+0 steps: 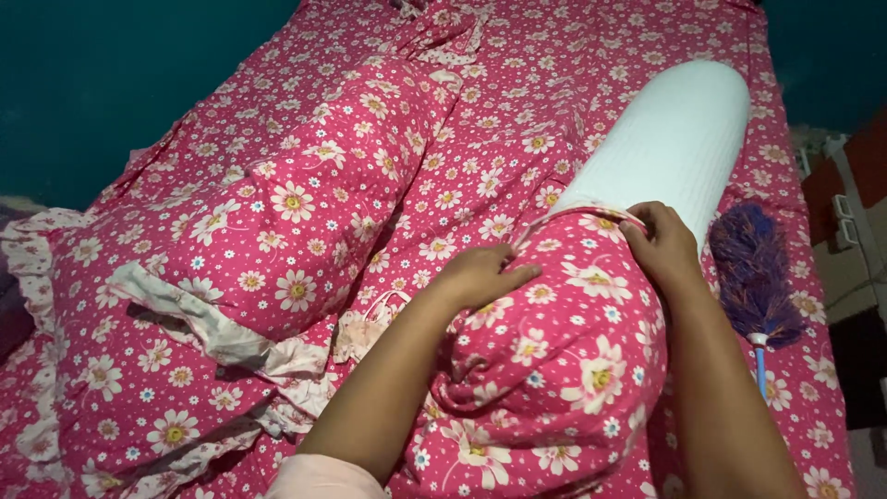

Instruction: Putting a pink floral cover onto a white bolster pillow on a bed.

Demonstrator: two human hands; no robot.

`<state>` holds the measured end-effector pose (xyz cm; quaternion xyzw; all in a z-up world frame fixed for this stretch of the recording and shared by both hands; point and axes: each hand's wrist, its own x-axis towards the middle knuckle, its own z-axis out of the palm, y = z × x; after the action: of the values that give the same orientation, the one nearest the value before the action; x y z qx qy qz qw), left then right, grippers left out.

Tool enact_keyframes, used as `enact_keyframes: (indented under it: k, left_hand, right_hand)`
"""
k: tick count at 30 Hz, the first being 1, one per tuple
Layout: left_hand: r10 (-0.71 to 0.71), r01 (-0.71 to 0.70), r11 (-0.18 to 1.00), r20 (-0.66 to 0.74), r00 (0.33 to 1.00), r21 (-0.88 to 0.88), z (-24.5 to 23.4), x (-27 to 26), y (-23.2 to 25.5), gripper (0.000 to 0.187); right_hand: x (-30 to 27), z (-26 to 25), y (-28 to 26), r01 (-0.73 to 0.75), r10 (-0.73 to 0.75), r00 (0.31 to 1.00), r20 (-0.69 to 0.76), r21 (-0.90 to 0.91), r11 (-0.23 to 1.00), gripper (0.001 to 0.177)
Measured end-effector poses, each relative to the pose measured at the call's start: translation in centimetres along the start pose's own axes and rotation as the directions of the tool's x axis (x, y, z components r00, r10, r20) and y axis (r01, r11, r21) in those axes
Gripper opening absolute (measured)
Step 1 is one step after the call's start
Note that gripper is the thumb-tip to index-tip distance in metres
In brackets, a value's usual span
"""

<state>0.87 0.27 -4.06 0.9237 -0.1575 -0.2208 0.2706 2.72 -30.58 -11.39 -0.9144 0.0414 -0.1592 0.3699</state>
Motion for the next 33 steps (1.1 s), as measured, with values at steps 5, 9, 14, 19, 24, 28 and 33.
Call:
enact_keyframes:
  k: [5,9,14,19,24,28,33]
  left_hand:
    - [-0.075,0.067,0.993,-0.071,0.995,-0.101,0.2,-0.8,-2.5,0.062]
    - [0.004,-0.038,0.985,-0.196,0.981,-0.171,2.3,2.7,-9.1,0.037]
    - [0.126,-0.197,0.959,-0.313,0.941,-0.205,4.1,4.9,-12.7,0.024]
    - [0.210,-0.284,0.951,-0.422,0.882,-0.120,3.8,5.3,-12.4,0.024]
    - [0.208,-0.212,0.976,-0.498,0.842,0.049,2.9,5.9,-9.8,0.019]
    - [0.234,-0.198,0.972,-0.507,0.830,0.125,4.3,9.2,-10.5,0.019]
    - [0.387,-0.369,0.917,-0.555,0.737,0.150,7.7,13.0,-14.5,0.020]
  right_hand:
    - [-5.4,-0.3,-0.4,0.221,-0.213,0.965,-0.156,0.032,0.975,0.042]
    - [-10.7,-1.7,-7.8,0.019,-0.038,0.998,0.049,0.346,0.938,0.038]
    - [-11.5,-0.8,-9.2,0.399,-0.409,0.892,0.191,0.090,0.913,0.044]
    - [-11.0,0.0,-7.5,0.345,-0.339,0.905,0.256,0.022,0.938,0.036]
    - [-10.9,0.5,-5.3,0.317,-0.326,0.905,0.272,0.076,0.945,0.033]
    - [-10.7,0.8,-4.3,0.293,-0.292,0.912,0.287,0.040,0.955,0.034]
    - [-10.6,1.5,-3.7,0.338,-0.358,0.903,0.237,0.122,0.933,0.035]
